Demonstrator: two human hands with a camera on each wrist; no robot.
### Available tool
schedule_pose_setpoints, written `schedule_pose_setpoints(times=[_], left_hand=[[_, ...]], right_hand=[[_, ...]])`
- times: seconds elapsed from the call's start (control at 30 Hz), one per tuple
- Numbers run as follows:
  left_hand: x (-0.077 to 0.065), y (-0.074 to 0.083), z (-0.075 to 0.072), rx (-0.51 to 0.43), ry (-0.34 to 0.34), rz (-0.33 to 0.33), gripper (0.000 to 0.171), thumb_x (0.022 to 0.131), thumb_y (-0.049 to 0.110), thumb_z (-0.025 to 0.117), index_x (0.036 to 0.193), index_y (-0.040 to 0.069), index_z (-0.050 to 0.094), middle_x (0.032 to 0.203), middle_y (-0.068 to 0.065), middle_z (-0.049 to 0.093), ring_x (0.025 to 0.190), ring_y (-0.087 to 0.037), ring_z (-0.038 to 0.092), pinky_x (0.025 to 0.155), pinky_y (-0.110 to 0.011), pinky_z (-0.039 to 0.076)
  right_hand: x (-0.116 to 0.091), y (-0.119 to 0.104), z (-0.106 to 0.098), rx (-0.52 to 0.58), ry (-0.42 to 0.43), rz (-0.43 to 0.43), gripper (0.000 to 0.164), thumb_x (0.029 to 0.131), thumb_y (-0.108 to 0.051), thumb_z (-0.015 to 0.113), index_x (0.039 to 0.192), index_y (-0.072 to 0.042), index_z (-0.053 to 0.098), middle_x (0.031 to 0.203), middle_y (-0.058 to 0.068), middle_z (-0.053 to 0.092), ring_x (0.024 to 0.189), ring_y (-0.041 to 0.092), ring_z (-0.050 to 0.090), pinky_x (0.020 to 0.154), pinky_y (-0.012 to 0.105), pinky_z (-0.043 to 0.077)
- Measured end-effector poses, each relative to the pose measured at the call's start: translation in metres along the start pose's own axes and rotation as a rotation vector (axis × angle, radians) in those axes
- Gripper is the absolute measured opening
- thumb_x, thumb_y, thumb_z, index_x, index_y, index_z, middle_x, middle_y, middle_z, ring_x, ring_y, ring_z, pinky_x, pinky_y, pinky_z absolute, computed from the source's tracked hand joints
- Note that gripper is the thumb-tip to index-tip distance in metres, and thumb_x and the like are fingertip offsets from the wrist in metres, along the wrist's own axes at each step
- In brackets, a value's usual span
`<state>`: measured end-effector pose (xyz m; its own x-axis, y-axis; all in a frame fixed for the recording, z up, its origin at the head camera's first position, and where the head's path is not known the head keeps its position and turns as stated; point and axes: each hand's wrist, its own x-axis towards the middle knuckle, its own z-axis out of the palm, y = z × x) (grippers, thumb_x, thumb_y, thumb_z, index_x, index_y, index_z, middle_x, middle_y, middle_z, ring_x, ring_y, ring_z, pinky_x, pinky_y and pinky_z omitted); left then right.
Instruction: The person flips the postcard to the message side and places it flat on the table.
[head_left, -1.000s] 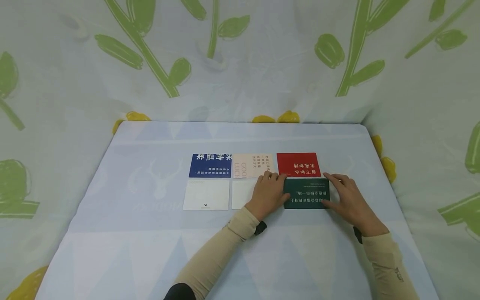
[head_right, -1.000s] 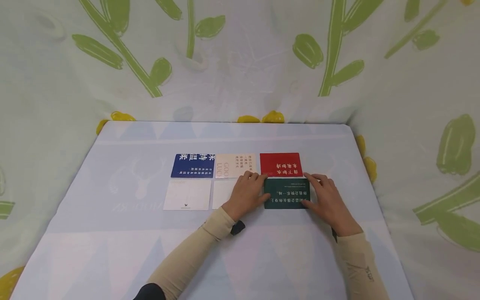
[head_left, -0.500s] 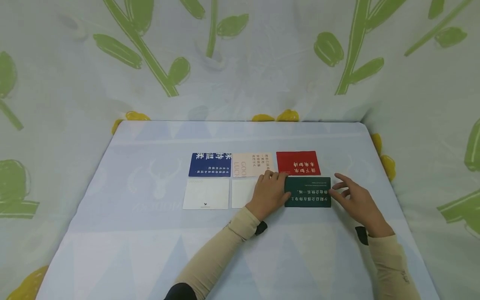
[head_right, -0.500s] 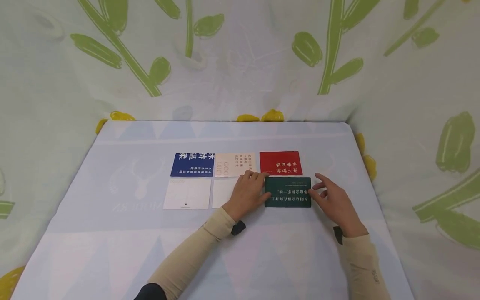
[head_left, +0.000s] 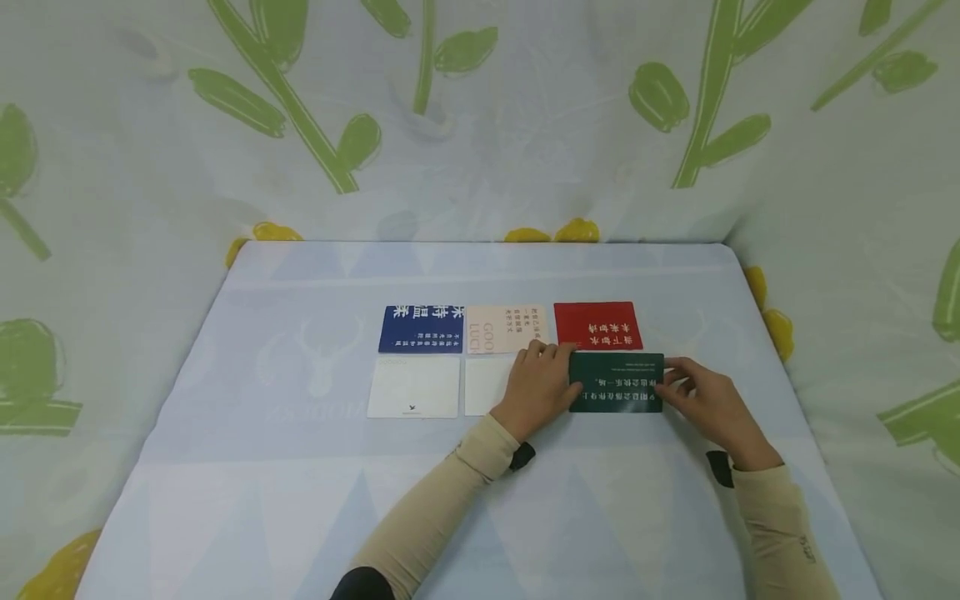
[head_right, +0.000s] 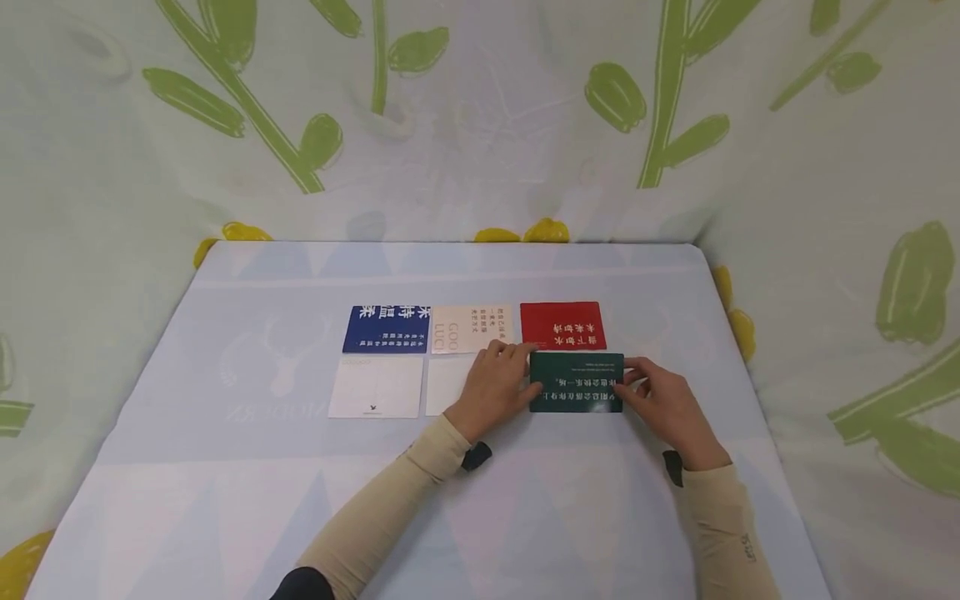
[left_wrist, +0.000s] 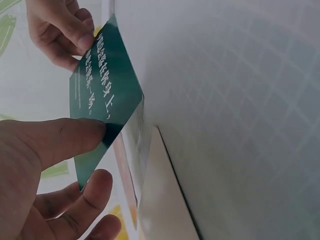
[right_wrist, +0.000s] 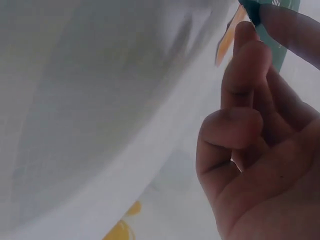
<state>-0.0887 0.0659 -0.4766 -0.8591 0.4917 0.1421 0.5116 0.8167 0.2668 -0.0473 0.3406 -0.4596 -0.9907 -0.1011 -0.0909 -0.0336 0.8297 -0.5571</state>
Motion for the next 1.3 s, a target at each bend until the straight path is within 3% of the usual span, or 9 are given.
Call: schedule_pose_setpoints(times=[0.17,0.33,0.47,0.73,0.97,1.1,1.3], left_hand=[[-0.0008,-0.0019,-0.0024,-0.027,-0.017,-0.036,0.058,0.093,0.043,0.071,0.140,0.013,0.056,0.121,-0.004,0.069,0.111,-0.021,0.054,0.092,-0.035,0.047],[-0.0027,-0.0060,-0.0053,-0.050,-0.003,-0.052,0.042,0.094,0.043,0.070,0.126,0.016,0.069,0.109,-0.001,0.069,0.112,-0.021,0.054,0.091,-0.034,0.046],[-0.0035,-0.0061,-0.0065,-0.075,-0.001,-0.046,0.034,0.095,0.042,0.069,0.117,0.016,0.075,0.102,0.000,0.069,0.107,-0.021,0.054,0.088,-0.033,0.046],[-0.0053,-0.0047,-0.0062,-0.118,-0.001,-0.046,0.032,0.095,0.040,0.069,0.114,0.016,0.076,0.093,0.003,0.070,0.090,-0.015,0.051,0.077,-0.026,0.043],[-0.0053,-0.0045,-0.0065,-0.171,-0.005,-0.031,0.025,0.096,0.037,0.069,0.104,0.015,0.076,0.075,0.007,0.069,0.071,-0.009,0.049,0.063,-0.023,0.038],[-0.0049,-0.0035,-0.0071,-0.215,-0.017,-0.040,0.025,0.097,0.036,0.068,0.107,0.014,0.076,0.075,0.007,0.070,0.070,-0.008,0.052,0.062,-0.022,0.038],[-0.0050,-0.0027,-0.0075,-0.309,-0.038,-0.054,0.024,0.100,0.031,0.064,0.111,0.011,0.074,0.079,0.004,0.073,0.066,-0.005,0.056,0.059,-0.018,0.041]], right_hand=[[-0.0014,-0.0009,-0.0008,0.001,0.016,-0.002,0.042,0.094,-0.018,0.073,0.128,0.000,0.059,0.105,0.015,0.069,0.088,0.027,0.061,0.063,0.030,0.049],[-0.0021,0.0002,-0.0004,-0.005,0.032,-0.002,0.037,0.093,-0.019,0.074,0.123,-0.003,0.060,0.103,0.013,0.069,0.087,0.025,0.061,0.063,0.030,0.049],[-0.0027,0.0005,-0.0007,-0.003,0.048,-0.006,0.034,0.093,-0.020,0.075,0.119,-0.003,0.061,0.102,0.011,0.068,0.085,0.023,0.059,0.061,0.028,0.047],[-0.0033,-0.0013,-0.0017,0.000,0.069,-0.025,0.033,0.091,-0.016,0.077,0.116,-0.002,0.062,0.098,0.008,0.065,0.083,0.022,0.056,0.060,0.026,0.046],[-0.0030,-0.0029,-0.0053,0.006,0.023,0.043,0.036,0.098,-0.033,0.069,0.118,-0.003,0.062,0.094,0.007,0.065,0.084,0.023,0.058,0.061,0.030,0.047],[-0.0022,-0.0037,-0.0074,0.011,-0.009,0.080,0.043,0.100,-0.042,0.064,0.119,-0.003,0.063,0.090,0.008,0.067,0.082,0.024,0.058,0.062,0.033,0.046],[-0.0024,-0.0031,-0.0085,0.021,-0.029,0.098,0.044,0.100,-0.042,0.063,0.117,-0.002,0.066,0.086,0.005,0.069,0.080,0.023,0.058,0.063,0.034,0.046]])
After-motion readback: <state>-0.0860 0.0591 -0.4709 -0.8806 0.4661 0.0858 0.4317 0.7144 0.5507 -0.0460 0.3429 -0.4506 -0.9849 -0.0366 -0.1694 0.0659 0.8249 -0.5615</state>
